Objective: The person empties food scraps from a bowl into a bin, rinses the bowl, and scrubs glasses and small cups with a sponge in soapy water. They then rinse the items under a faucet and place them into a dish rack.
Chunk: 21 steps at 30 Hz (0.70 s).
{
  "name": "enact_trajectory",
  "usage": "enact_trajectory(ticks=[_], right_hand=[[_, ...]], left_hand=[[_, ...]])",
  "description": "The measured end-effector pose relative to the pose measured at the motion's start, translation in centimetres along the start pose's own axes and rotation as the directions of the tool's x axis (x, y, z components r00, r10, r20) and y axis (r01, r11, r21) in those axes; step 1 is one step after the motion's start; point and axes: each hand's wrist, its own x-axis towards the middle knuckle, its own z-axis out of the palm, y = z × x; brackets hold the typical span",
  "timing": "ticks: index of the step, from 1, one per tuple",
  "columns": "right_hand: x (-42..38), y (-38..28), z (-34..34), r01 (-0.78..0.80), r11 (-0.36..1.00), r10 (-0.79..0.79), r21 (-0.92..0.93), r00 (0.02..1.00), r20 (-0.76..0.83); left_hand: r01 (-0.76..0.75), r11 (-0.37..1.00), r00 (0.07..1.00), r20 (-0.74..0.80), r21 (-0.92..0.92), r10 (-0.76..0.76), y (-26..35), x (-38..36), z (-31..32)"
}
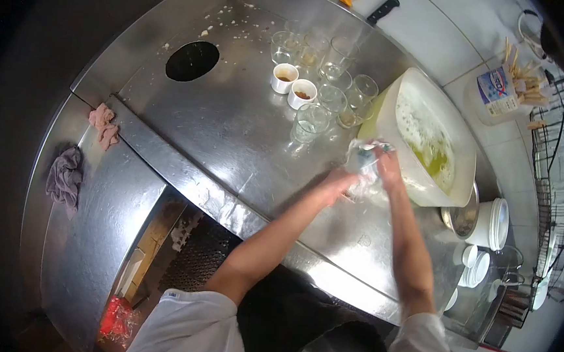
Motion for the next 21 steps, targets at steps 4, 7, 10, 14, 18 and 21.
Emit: enact_trajectory(ticks=[4,7,10,14,18,21], right_hand=[[0.3,-0.4,2.3,-0.041,0.981,-0.036,-0.191,0.922,-0.385],[1.4,-6.1,4.5,0.020,0.945,-0.190,-0.326,0.845,-0.501],[4.1,-9.9,8.2,0.433,0.677,-0.654,-0.595,0.724,-0.217],[7.1,-9.5,10.6,0.415,0.562,-0.037,-0.715,0.877,0.480],[7.0,-8.9,8.2,0.251,0.852,0.035,-0.459,0.849,0.528],[6.4,-5.8,7.8,0.113,0.994,-0.110,0.008,0.983,-0.150]], left_hand=[[0.401,0.710,0.897,0.407,-0.578,-0.175,-0.7,-0.7,-3.5],[-0.273,0.961,0.962,-0.039,-0.047,0.271,-4.5,0.3,-1.7],[-0.379,0.774,0.872,-0.084,0.507,0.482,-3.6,-2.0,-3.4],[-0.191,0.690,0.822,-0.270,0.698,0.501,-3.5,-3.9,-8.5],[-0.110,0.906,0.820,-0.477,0.408,0.315,2.0,-3.5,-8.9],[-0.082,0.996,0.960,-0.273,-0.040,0.068,3.3,-1.9,-9.4]])
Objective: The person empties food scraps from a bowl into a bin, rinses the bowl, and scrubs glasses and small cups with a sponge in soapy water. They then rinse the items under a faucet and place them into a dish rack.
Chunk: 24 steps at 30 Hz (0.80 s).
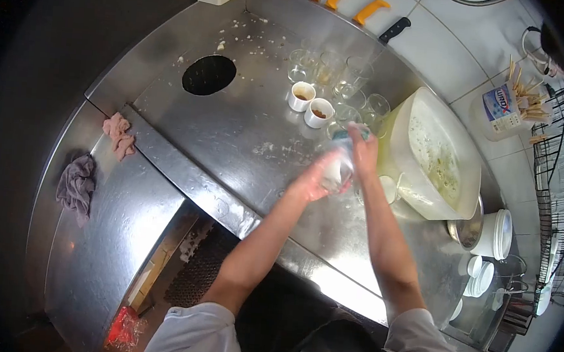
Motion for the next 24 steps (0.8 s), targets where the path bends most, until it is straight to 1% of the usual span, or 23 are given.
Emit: enact_trajectory(ticks=[1,2,3,4,5,6,7,8,9,10,11,12,13,14,15,16,17,18,20,21,22,23,24], right_hand=[[-1.4,-1.1,0.8,0.033,0.999,-0.026,0.031,0.976,-0.214],[-1.8,-2.1,1.4,0.084,0.995,-0.052,0.058,0.905,-0.423],[-1.1,-1.9,0.3,-0.085,0.991,0.047,-0.102,0.943,-0.328],[-0.2,-1.8,0.1,-0.056,0.977,-0.025,-0.205,0.927,-0.375],[0.7,-3.2,-0.3,-0.033,0.950,-0.102,-0.310,0.907,-0.409],[1.7,-4.2,-0.5,-0.013,0.911,-0.182,-0.411,0.884,-0.431],[2.6,-4.9,0.0,0.035,0.824,-0.259,-0.565,0.911,-0.321],[3.5,-3.9,0.5,0.091,0.728,-0.243,-0.679,0.961,-0.131],[4.4,-1.5,1.2,0.170,0.617,-0.195,-0.768,0.979,0.060],[5.4,1.0,1.9,0.265,0.501,-0.116,-0.824,0.964,0.240],[7.0,3.1,1.9,0.399,0.483,0.042,-0.780,0.879,0.475],[6.7,0.6,1.8,0.368,0.549,0.173,-0.750,0.828,0.533],[6.4,-1.9,1.2,0.325,0.609,0.295,-0.724,0.754,0.587],[5.8,-3.8,0.8,0.272,0.659,0.407,-0.702,0.656,0.636],[5.1,-2.7,1.2,0.117,0.777,0.292,-0.618,0.803,0.519],[4.4,-1.1,1.5,-0.005,0.876,0.196,-0.482,0.917,0.347],[3.8,-1.3,1.6,-0.082,0.948,0.131,-0.307,0.981,0.140],[3.4,-1.4,1.9,-0.146,0.971,0.151,-0.189,0.988,0.011],[2.2,-2.5,3.1,-0.230,0.970,0.243,0.079,0.943,-0.229],[2.1,-3.4,2.8,-0.104,0.995,0.100,0.007,0.932,-0.348],[2.4,-4.0,2.1,-0.081,0.987,0.018,-0.137,0.912,-0.411],[2.8,-4.4,1.0,-0.072,0.957,-0.068,-0.279,0.884,-0.462],[2.8,-5.4,-0.5,-0.091,0.946,-0.125,-0.312,0.783,-0.609]], left_hand=[[0.070,0.989,0.992,0.110,-0.131,-0.056,-0.5,-0.3,0.0],[0.142,0.959,0.971,0.221,-0.246,-0.087,-1.1,0.0,-0.1],[0.214,0.915,0.939,0.332,-0.343,-0.095,-1.7,1.0,-0.4],[0.303,0.852,0.892,0.441,-0.426,-0.097,-2.6,1.5,-0.6],[-0.008,0.975,0.947,0.312,-0.222,0.079,-4.6,1.6,0.2],[-0.265,0.961,0.954,0.168,0.073,0.250,-5.3,1.4,0.7],[-0.362,0.917,0.927,0.165,0.166,0.336,-6.1,0.9,0.9],[-0.451,0.855,0.891,0.173,0.257,0.419,-6.0,0.3,0.7],[-0.459,0.819,0.884,0.265,0.344,0.384,-6.7,0.0,0.3],[-0.412,0.837,0.910,0.205,0.359,0.360,-6.6,0.4,-0.4],[-0.363,0.854,0.932,0.145,0.373,0.333,-6.5,0.8,-1.2],[-0.311,0.869,0.949,0.085,0.385,0.302,-5.6,1.0,-1.9],[-0.303,0.768,0.882,-0.140,0.564,0.450,-4.7,1.1,-1.7],[-0.255,0.843,0.938,-0.090,0.473,0.335,-2.7,1.5,-2.2],[-0.195,0.903,0.975,-0.024,0.382,0.221,-0.5,2.3,-2.9],[-0.127,0.948,0.992,0.053,0.292,0.117,0.7,3.2,-3.4],[-0.111,0.980,0.990,0.105,0.163,0.094,0.8,3.8,-3.5],[-0.079,0.996,0.985,0.159,0.036,0.073,0.7,4.2,-3.6],[0.023,0.979,0.962,0.273,-0.205,0.034,-0.2,4.2,-3.9],[0.077,0.946,0.943,0.331,-0.315,0.033,-0.7,4.6,-4.0],[0.142,0.899,0.919,0.392,-0.415,0.036,-1.3,4.9,-4.0],[-0.098,0.941,0.931,0.305,-0.324,0.202,-3.1,5.0,-2.8],[-0.239,0.965,0.924,0.281,-0.105,0.259,-4.2,4.9,-2.8]])
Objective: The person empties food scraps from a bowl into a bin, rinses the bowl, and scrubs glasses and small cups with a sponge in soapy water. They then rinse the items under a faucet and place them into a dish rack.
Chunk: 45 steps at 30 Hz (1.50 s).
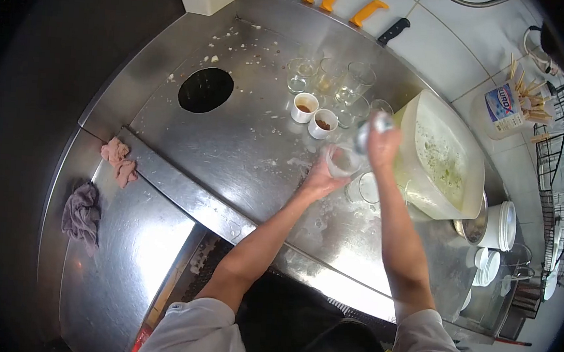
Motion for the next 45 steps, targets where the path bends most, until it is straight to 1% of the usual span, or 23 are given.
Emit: enact_trajectory(ticks=[2,4,6,9,10,12,16,17,19,20,21,22,24,25,28,32,34,35,36,39,40,43,45], right_hand=[[4.0,2.5,-2.6,0.084,0.986,-0.129,-0.146,0.936,-0.327],[7.4,3.8,-7.2,-0.041,0.995,0.067,0.090,0.945,-0.319],[9.4,7.4,-9.2,-0.052,0.996,0.031,-0.076,0.968,-0.250],[9.9,16.4,-8.8,0.184,0.902,-0.084,-0.389,0.962,0.261],[10.6,20.6,-8.2,0.366,0.798,0.024,-0.480,0.775,0.631],[9.7,23.2,-8.2,0.414,0.815,0.167,-0.405,0.501,0.849],[9.6,23.4,-8.4,0.186,0.963,0.110,-0.194,0.388,0.915],[9.6,23.2,-8.3,0.136,0.979,0.090,-0.150,0.374,0.923],[9.5,22.6,-8.3,0.062,0.995,0.050,-0.076,0.344,0.937],[9.2,22.3,-8.3,0.037,0.998,0.035,-0.050,0.334,0.942],[9.2,21.9,-8.2,0.014,1.000,0.014,-0.020,0.322,0.947],[9.2,21.3,-8.0,0.012,1.000,0.006,-0.010,0.313,0.950],[10.0,18.8,-8.3,0.083,0.974,0.194,-0.213,0.190,0.962],[10.3,23.6,-7.5,-0.225,0.962,0.202,-0.155,0.204,0.958],[9.3,22.2,-7.0,-0.013,0.998,-0.050,0.067,0.531,0.846],[10.1,20.7,-7.5,0.067,0.919,0.156,-0.389,0.842,0.516],[8.9,13.7,-9.1,0.102,0.949,-0.057,-0.299,0.986,0.155],[8.3,10.0,-9.4,0.152,0.969,-0.152,-0.192,0.988,0.014],[7.4,6.3,-9.3,0.216,0.972,-0.227,-0.090,0.965,-0.132],[1.5,-2.5,-6.1,0.166,0.937,-0.226,0.309,0.959,0.170],[-1.1,-4.0,-4.0,0.368,0.895,-0.426,0.252,0.872,0.240],[-10.1,-4.7,2.8,0.493,0.869,-0.310,-0.042,0.609,0.731],[-13.0,-5.4,4.6,0.535,0.824,-0.244,-0.186,0.632,0.735]], left_hand=[[-0.131,0.864,0.989,0.008,0.486,0.146,-1.5,0.2,-0.4],[-0.086,0.847,0.990,-0.051,0.525,0.133,-2.8,1.1,-3.0],[-0.003,0.850,0.973,-0.193,0.528,0.124,-2.8,2.3,-4.1],[0.057,0.820,0.875,-0.424,0.569,0.233,-0.1,5.4,-2.7],[0.102,0.803,0.864,-0.452,0.587,0.221,-0.3,6.3,-2.0],[0.196,0.761,0.834,-0.513,0.619,0.203,-0.3,8.2,-1.2],[0.254,0.894,0.893,-0.443,0.370,-0.071,1.7,8.9,-2.1],[0.122,0.932,0.866,-0.495,0.342,0.068,1.0,7.9,-1.9],[0.207,0.955,0.891,-0.362,-0.211,-0.273,2.4,5.5,-3.5],[0.267,0.841,0.888,-0.220,-0.471,-0.405,3.6,4.3,-4.2],[0.315,0.495,0.849,0.007,-0.810,-0.529,5.7,3.3,-6.1],[0.162,0.201,0.904,0.063,-0.966,-0.424,6.3,3.4,-8.5],[-0.052,0.203,0.874,-0.143,-0.978,-0.464,9.0,5.7,-14.9],[-0.191,0.372,0.871,-0.331,-0.909,-0.363,6.5,7.7,-19.0],[0.048,0.394,0.859,-0.163,-0.918,-0.485,5.3,8.1,-22.0],[0.317,0.628,0.718,-0.252,-0.711,-0.649,3.4,4.0,-17.2],[0.290,0.957,0.798,-0.546,-0.020,-0.254,3.3,1.5,-13.8],[0.243,0.900,0.827,-0.562,0.361,0.003,3.2,0.4,-12.4],[0.192,0.890,0.869,-0.492,0.414,0.041,2.9,-0.1,-11.5],[0.017,0.847,0.964,-0.233,0.531,0.127,0.2,-2.5,-9.7],[0.019,0.829,0.975,-0.194,0.559,0.108,0.5,-2.5,-9.6],[-0.059,0.684,0.982,-0.082,0.727,0.171,-0.7,-2.6,-9.7],[-0.063,0.607,0.974,-0.083,0.792,0.210,-1.1,-3.4,-10.3]])
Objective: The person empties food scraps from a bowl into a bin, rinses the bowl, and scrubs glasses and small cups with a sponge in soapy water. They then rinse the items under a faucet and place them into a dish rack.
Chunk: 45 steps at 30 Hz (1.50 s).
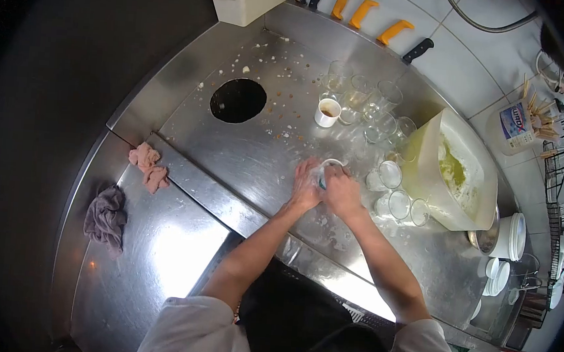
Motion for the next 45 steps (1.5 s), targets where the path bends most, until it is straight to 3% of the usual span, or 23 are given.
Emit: enact_trajectory(ticks=[4,6,7,9,10,15,16,20,23,24,27,28,29,31,32,35,37,38,39,40,41,43,45], right_hand=[[4.5,2.7,0.3,0.020,0.994,-0.066,0.110,0.898,0.436],[7.3,5.2,-0.1,0.055,0.953,-0.230,0.297,0.770,0.595],[7.1,5.6,0.4,-0.245,0.793,-0.077,0.558,0.868,0.490],[7.0,5.6,0.6,-0.463,0.061,0.332,0.884,0.845,0.420],[7.0,5.2,1.3,-0.291,0.102,0.368,0.951,0.899,0.236],[9.7,3.9,1.5,-0.310,0.621,0.574,0.720,0.805,-0.148],[10.9,3.4,0.1,-0.360,0.729,0.571,0.582,0.790,-0.226],[16.3,1.2,-1.7,-0.292,0.939,0.342,0.181,0.854,-0.392],[19.2,2.9,1.4,-0.175,0.973,0.192,-0.149,0.975,0.111],[19.6,3.3,1.9,-0.189,0.979,0.197,-0.075,0.974,0.115],[19.1,4.0,0.5,0.046,0.999,-0.041,0.002,0.867,0.497],[17.6,3.1,-0.8,-0.046,0.980,-0.056,0.193,0.870,0.490],[15.9,2.3,-1.9,-0.139,0.919,-0.065,0.370,0.871,0.488],[14.2,2.2,-1.9,-0.423,0.548,0.044,0.722,0.876,0.480],[13.5,2.3,-0.7,-0.383,0.538,0.167,0.751,0.922,0.350],[12.1,2.7,1.5,-0.300,0.666,0.389,0.683,0.921,0.025],[11.1,0.5,0.0,-0.308,0.863,0.349,0.400,0.937,-0.032],[10.7,0.3,1.3,-0.227,0.879,0.345,0.420,0.910,-0.230],[9.9,-0.1,1.5,-0.212,0.749,0.421,0.628,0.884,-0.204],[9.6,-0.5,1.5,-0.165,0.579,0.483,0.798,0.858,-0.173],[9.1,-0.6,1.6,-0.098,0.372,0.540,0.923,0.832,-0.129],[8.7,0.5,2.9,-0.212,0.442,0.543,0.872,0.837,-0.072],[8.8,1.4,2.8,-0.240,0.431,0.584,0.870,0.809,-0.067]], left_hand=[[0.140,0.945,0.978,-0.193,0.296,-0.085,2.7,-1.0,-0.8],[0.358,0.926,0.931,-0.033,-0.124,-0.364,4.8,0.4,-1.3],[0.466,0.828,0.882,0.091,-0.311,-0.462,5.2,1.1,-1.6],[0.298,0.730,0.951,0.120,-0.615,-0.286,2.4,2.6,-0.3],[0.333,0.654,0.942,0.209,-0.680,-0.263,2.1,3.0,-0.4],[0.539,0.248,0.830,0.558,-0.805,0.006,-0.3,5.1,-3.0],[0.385,0.605,0.918,0.357,-0.697,-0.174,-1.3,4.0,-0.2],[0.055,0.924,0.989,0.146,-0.378,0.001,-0.4,1.2,1.2],[-0.048,0.995,0.958,0.278,-0.083,0.070,-1.5,0.5,1.4],[0.095,0.987,0.954,0.296,-0.133,-0.052,-1.5,1.5,0.0],[0.222,0.969,0.958,-0.162,-0.113,-0.238,-1.6,4.0,-2.2],[0.322,0.923,0.932,-0.103,-0.211,-0.349,-0.7,5.4,-3.2],[0.414,0.857,0.894,-0.040,-0.308,-0.446,-0.1,6.8,-4.1],[0.622,0.367,0.769,0.451,-0.691,-0.453,-1.1,8.0,-4.9],[0.695,0.047,0.696,0.654,-0.718,-0.297,-1.3,8.3,-5.0],[0.608,-0.687,0.634,0.764,-0.398,0.118,-4.8,7.4,-1.7],[0.709,-0.329,0.606,0.777,-0.624,-0.170,-2.8,7.3,-3.3],[0.699,-0.233,0.614,0.734,-0.676,-0.289,-1.2,7.3,-4.2],[0.688,-0.134,0.623,0.676,-0.713,-0.394,-0.3,6.9,-4.4],[0.663,-0.345,0.632,0.744,-0.664,-0.216,-1.3,6.7,-4.7],[0.734,-0.213,0.625,0.764,-0.645,-0.162,-1.5,6.6,-6.0],[0.804,0.056,0.595,0.802,-0.592,-0.060,-1.3,6.2,-8.5],[0.539,0.554,0.803,0.585,-0.635,-0.111,-1.8,4.5,-7.6]])
